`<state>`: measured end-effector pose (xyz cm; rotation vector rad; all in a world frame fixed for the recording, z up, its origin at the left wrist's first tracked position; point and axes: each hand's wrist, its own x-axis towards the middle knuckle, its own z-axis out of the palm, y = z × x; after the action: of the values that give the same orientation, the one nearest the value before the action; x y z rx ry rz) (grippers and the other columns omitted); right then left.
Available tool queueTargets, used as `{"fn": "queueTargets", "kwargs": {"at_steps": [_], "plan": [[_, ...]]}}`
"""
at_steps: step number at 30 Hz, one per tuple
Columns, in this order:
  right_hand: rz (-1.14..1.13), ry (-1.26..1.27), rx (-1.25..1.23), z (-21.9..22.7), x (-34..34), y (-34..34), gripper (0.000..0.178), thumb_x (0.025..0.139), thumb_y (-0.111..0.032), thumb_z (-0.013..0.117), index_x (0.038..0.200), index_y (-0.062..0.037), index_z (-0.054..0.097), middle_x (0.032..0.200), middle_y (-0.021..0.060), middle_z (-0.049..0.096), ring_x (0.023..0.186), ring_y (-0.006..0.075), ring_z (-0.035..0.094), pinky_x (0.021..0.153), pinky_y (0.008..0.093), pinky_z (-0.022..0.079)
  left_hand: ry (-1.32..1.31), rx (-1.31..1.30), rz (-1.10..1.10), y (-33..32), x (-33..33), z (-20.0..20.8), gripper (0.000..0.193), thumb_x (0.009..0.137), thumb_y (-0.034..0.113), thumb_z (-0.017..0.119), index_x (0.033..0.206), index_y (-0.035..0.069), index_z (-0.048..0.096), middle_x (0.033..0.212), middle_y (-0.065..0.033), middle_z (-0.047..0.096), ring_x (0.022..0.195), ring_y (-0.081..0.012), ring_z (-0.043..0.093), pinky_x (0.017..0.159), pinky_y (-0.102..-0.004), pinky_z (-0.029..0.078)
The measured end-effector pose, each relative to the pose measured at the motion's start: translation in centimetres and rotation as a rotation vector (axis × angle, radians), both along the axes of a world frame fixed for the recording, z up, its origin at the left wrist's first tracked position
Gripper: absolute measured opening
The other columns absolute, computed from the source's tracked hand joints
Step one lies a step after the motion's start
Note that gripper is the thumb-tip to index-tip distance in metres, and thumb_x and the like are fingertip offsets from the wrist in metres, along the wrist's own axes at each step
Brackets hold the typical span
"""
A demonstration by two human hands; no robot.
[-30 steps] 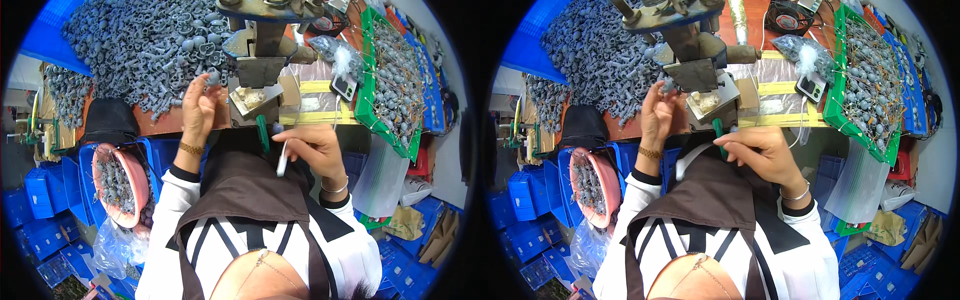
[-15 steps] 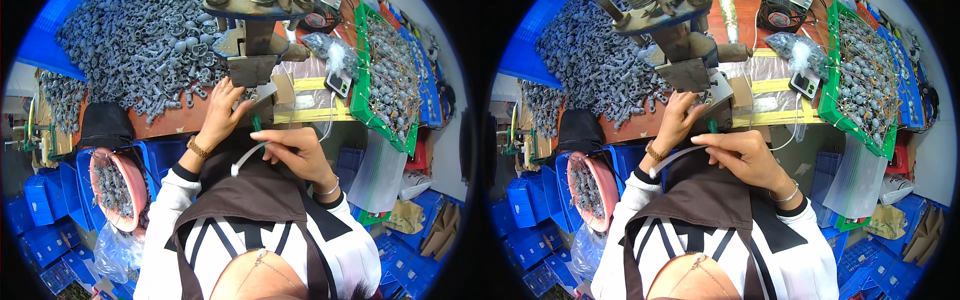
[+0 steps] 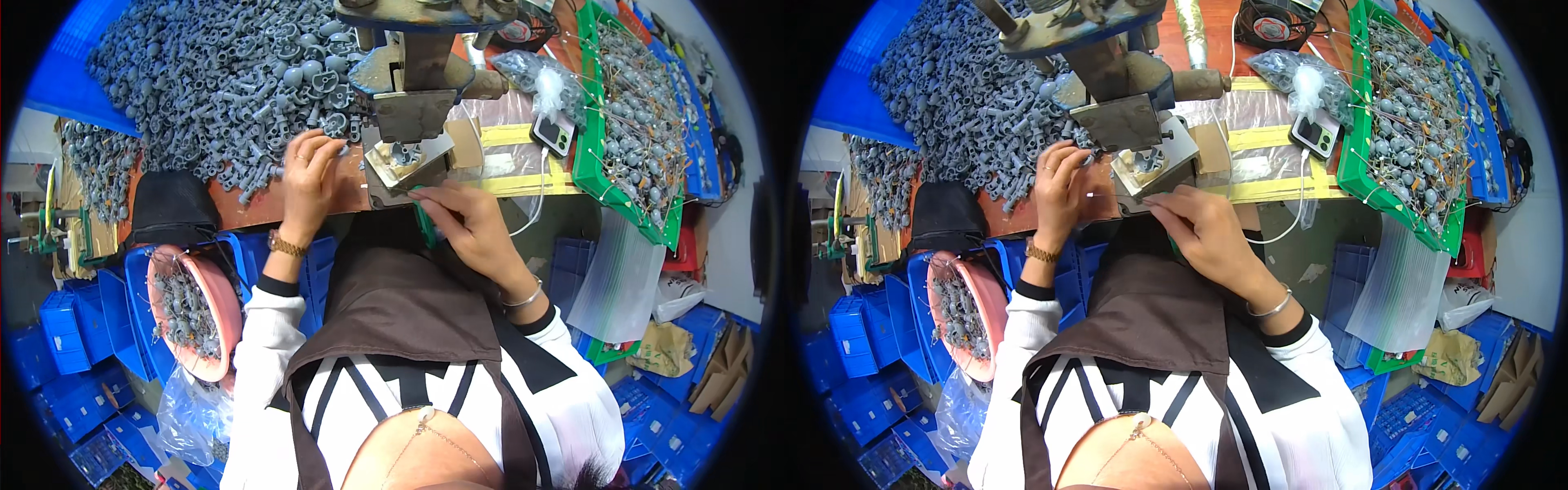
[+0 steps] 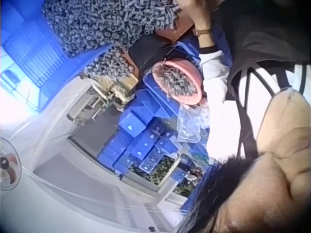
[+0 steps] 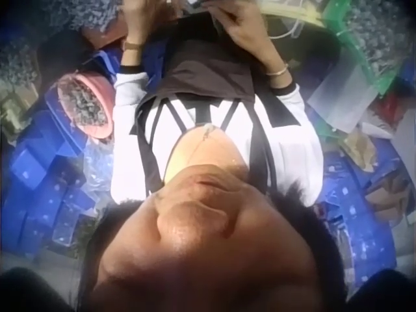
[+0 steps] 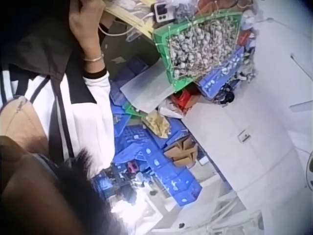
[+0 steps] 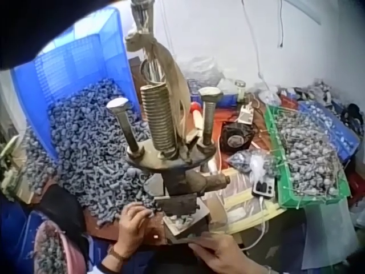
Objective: Assembling small metal and plastic components using a manual press machine.
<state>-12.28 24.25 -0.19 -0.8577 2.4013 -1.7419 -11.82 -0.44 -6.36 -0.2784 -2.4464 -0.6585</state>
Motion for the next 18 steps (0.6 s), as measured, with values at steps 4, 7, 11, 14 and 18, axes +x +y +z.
{"fn": "queueTargets", "kwargs": {"at_steps": [4, 7, 11, 14, 18], "plan": [[-0.044, 0.069, 0.049, -1.0, -0.2, -0.5, 0.009, 0.084, -0.005, 0.063, 0.082, 0.0028, 0.067, 0.057, 0.0106, 0.049, 0.048, 0.0189, 0.046, 0.048, 0.0296, 0.035, -0.21, 0.634, -0.08, 3.4, 1.6, 1.0, 0.032, 0.078, -0.008, 0.065, 0.107, 0.005, 0.067, 0.098, -0.0057, 0.062, 0.079, -0.0107, 0.061, 0.063, -0.023, 0.049], [-0.092, 0.104, 0.099, -1.2, -0.4, -1.0, 0.014, 0.082, -0.006, 0.066, 0.071, 0.0029, 0.064, 0.055, 0.0098, 0.048, 0.046, 0.0187, 0.045, 0.045, 0.0303, 0.033, -0.266, 0.87, -0.09, 4.2, 2.2, 0.7, 0.03, 0.077, -0.009, 0.066, 0.105, 0.001, 0.068, 0.102, -0.0046, 0.062, 0.082, -0.0081, 0.061, 0.065, -0.0189, 0.05], [-0.132, 0.16, 0.108, -1.3, -0.4, -1.2, 0.018, 0.08, -0.006, 0.066, 0.066, 0.002, 0.059, 0.055, 0.0098, 0.047, 0.043, 0.0203, 0.043, 0.043, 0.0321, 0.031, -0.209, 1.003, -0.139, 5.2, 2.5, 2.1, 0.028, 0.077, -0.009, 0.067, 0.102, 0.001, 0.069, 0.102, -0.0051, 0.063, 0.085, -0.0087, 0.062, 0.067, -0.0186, 0.051], [-0.152, 0.166, 0.126, -1.1, -0.2, -1.1, 0.02, 0.079, -0.007, 0.066, 0.063, 0.0016, 0.057, 0.055, 0.0101, 0.047, 0.043, 0.0213, 0.043, 0.043, 0.0325, 0.031, -0.14, 0.724, -0.149, 4.3, 2.5, 1.3, 0.025, 0.077, -0.009, 0.068, 0.1, 0.002, 0.069, 0.103, -0.0058, 0.064, 0.088, -0.0105, 0.062, 0.07, -0.0199, 0.051], [-0.146, 0.187, 0.149, -1.1, 0.1, -1.0, 0.019, 0.078, -0.009, 0.066, 0.064, 0.0012, 0.059, 0.055, 0.0098, 0.048, 0.045, 0.0214, 0.044, 0.044, 0.0313, 0.032, -0.109, 0.626, -0.155, 4.6, 2.8, 2.2, 0.027, 0.08, -0.007, 0.067, 0.106, 0.0, 0.066, 0.104, -0.0073, 0.065, 0.09, -0.0125, 0.063, 0.073, -0.0218, 0.052]]}}
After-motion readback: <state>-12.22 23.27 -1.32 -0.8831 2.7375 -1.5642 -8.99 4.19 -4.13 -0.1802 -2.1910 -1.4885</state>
